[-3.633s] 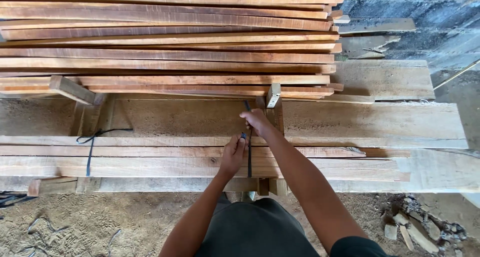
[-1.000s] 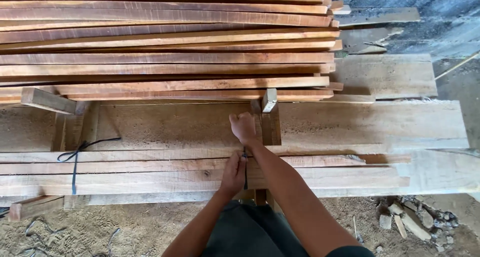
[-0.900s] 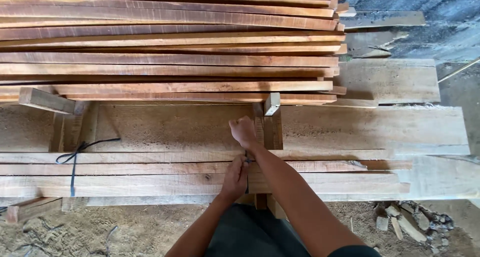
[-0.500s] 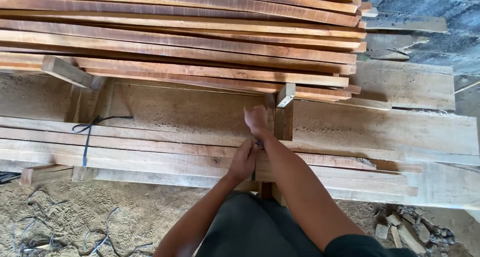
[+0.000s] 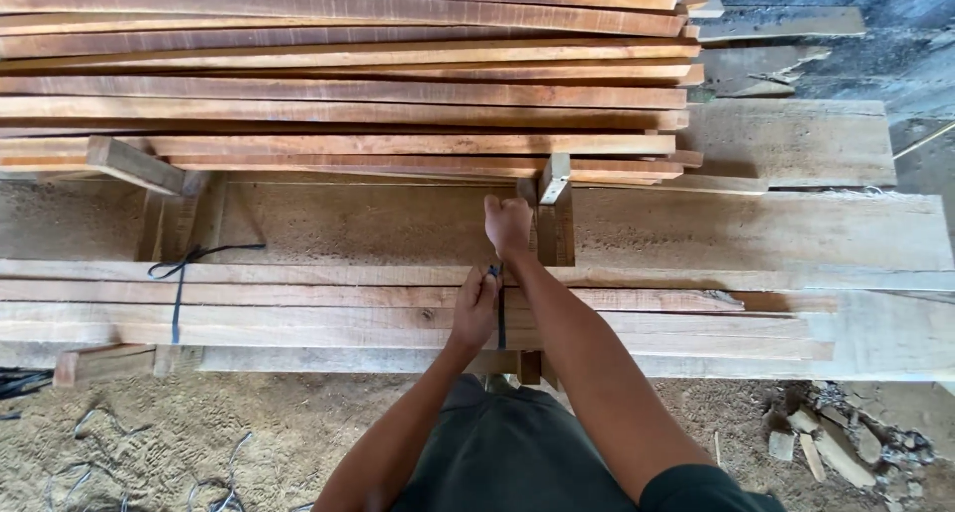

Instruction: Bundling multiple thin wood strips together using rubber ties.

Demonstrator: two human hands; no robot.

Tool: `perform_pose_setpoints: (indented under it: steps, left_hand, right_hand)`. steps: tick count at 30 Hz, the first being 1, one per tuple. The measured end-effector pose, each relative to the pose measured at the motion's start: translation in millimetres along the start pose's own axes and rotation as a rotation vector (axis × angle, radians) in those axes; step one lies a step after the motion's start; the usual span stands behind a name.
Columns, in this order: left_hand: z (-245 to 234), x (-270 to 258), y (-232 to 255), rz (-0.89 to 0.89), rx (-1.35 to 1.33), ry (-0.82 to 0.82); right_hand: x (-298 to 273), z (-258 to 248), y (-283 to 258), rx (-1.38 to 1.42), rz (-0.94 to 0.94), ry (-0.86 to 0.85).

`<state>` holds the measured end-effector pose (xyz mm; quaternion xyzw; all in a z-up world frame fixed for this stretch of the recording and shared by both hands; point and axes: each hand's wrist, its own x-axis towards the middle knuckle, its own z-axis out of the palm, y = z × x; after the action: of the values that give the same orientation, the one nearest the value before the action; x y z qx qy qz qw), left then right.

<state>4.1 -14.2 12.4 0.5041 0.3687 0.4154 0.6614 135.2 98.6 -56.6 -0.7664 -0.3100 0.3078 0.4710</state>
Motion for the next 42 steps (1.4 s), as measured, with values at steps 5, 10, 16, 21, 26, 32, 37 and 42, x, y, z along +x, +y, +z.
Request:
perform_pose_setpoints:
  steps: [5,10,16,21,26,32,37,42]
  left_hand:
    - [-9.3,-1.6,-3.3,0.069,0.205,-0.065]
    - [-2.1,6.3,-2.6,0.108,0.245,-0.068]
    - [-5.7,10.6,-0.9,0.153,0.252,-0.087]
    - [-5.3,17.9,25.8,-0.005,0.211,-0.092]
    - [1.2,23.2,41.1,-0.212,-0.123,-0.024]
    - [6.8,8.4,31.7,-0.123,-0.047,-0.018]
    - [-7.8,8.0,5.8,-0.005,0.023,-0.1]
    - [-12.3,6.6,23.1,0.037,0.141,-0.135]
  right_hand:
    - [2.4,7.2,6.5,-0.061,0.023,-0.096]
    - [10.4,11.9,16.0,-0.158,0.099,-0.26]
    - [13.1,20.3,17.8,-0.236,0.111,-0.278]
    - [12.7,14.9,20.6,-0.168,0.043,-0.18]
    - [8.0,9.0,11.5,-0.159,0.089,-0.029]
    - [-6.3,-1.0,-11.1,-0.094,0.021,0.041]
    - [-3.6,1.2,-6.9,-0.108,-0.019,-0.005]
    - [-2.3,6.3,-0.7,-0.096,0.02,-0.109]
